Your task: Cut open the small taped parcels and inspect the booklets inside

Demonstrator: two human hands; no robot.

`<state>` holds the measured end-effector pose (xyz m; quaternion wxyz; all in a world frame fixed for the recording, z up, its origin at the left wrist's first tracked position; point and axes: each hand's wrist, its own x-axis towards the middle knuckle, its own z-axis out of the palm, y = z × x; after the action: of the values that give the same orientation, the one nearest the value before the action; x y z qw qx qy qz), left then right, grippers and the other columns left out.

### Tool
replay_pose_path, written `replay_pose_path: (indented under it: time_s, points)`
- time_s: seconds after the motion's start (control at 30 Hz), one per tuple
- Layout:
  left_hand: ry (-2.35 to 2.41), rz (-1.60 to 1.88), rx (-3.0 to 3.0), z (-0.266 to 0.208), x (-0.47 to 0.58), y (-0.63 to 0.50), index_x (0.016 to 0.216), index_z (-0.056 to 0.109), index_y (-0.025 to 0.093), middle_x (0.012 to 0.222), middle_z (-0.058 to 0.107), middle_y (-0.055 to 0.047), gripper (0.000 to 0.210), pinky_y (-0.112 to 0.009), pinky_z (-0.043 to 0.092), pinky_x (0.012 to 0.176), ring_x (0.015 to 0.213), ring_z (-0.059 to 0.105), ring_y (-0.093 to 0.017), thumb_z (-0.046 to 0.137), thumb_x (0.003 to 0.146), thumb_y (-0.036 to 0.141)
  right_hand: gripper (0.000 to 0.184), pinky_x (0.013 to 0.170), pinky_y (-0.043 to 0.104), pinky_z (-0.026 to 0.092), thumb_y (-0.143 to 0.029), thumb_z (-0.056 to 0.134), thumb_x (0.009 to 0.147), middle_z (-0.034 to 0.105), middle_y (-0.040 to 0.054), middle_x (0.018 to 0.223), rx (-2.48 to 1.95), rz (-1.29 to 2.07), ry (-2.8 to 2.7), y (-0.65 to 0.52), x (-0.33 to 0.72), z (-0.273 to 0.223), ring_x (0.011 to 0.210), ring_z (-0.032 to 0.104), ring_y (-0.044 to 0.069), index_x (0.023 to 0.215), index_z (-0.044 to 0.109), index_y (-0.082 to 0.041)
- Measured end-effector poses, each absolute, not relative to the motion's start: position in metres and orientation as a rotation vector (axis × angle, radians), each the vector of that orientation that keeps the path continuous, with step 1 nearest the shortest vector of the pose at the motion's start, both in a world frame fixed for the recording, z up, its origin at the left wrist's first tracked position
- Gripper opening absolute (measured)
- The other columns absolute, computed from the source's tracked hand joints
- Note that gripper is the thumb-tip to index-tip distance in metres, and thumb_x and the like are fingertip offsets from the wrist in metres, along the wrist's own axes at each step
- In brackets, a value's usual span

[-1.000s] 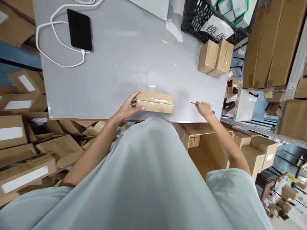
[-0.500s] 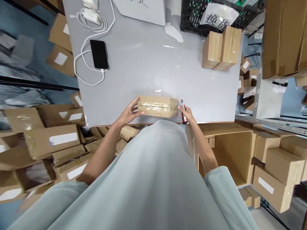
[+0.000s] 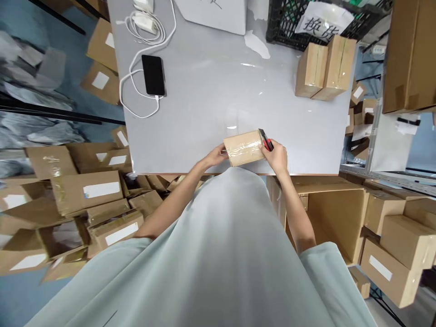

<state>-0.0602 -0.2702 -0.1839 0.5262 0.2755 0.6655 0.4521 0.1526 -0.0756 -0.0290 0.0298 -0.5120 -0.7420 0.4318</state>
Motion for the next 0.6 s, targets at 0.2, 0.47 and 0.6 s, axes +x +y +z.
replay_pose_path:
  time_s: [0.2, 0.47, 0.6]
  points:
    - [1.802, 1.139, 0.655, -0.137, -0.072, -0.257, 0.141, 0.074, 0.020, 0.150, 0.072, -0.015, 0.053, -0.048, 0.059, 0.112, 0.124, 0.074, -0.030, 0.071, 0.092, 0.040, 0.032, 0.078, 0.033, 0.047, -0.054, 0.066, 0.097, 0.074, 0.0047, 0.083, -1.584, 1.061, -2.446, -0.078, 0.146, -0.026, 0.082, 0.066, 0.025, 0.099, 0.073, -0.023]
    - [1.801, 1.123, 0.692, -0.068, -0.089, -0.248, 0.106, 0.085, 0.020, 0.110, 0.085, -0.007, 0.025, -0.036, 0.064, 0.098, 0.100, 0.080, -0.025, 0.081, 0.084, 0.029, 0.036, 0.090, 0.037, 0.051, -0.055, 0.063, 0.102, 0.076, 0.0120, 0.105, -1.679, 0.978, -2.463, -0.089, 0.150, -0.017, 0.094, 0.069, 0.028, 0.112, 0.072, -0.021]
    - [1.790, 1.116, 0.662, -0.068, -0.087, -0.243, 0.105, 0.086, 0.019, 0.104, 0.086, -0.007, 0.025, -0.035, 0.065, 0.094, 0.098, 0.081, -0.025, 0.080, 0.081, 0.025, 0.045, 0.101, 0.044, 0.053, -0.049, 0.052, 0.110, 0.071, 0.0209, 0.138, -1.675, 0.853, -2.441, -0.115, 0.146, 0.004, 0.120, 0.069, 0.034, 0.143, 0.060, -0.021]
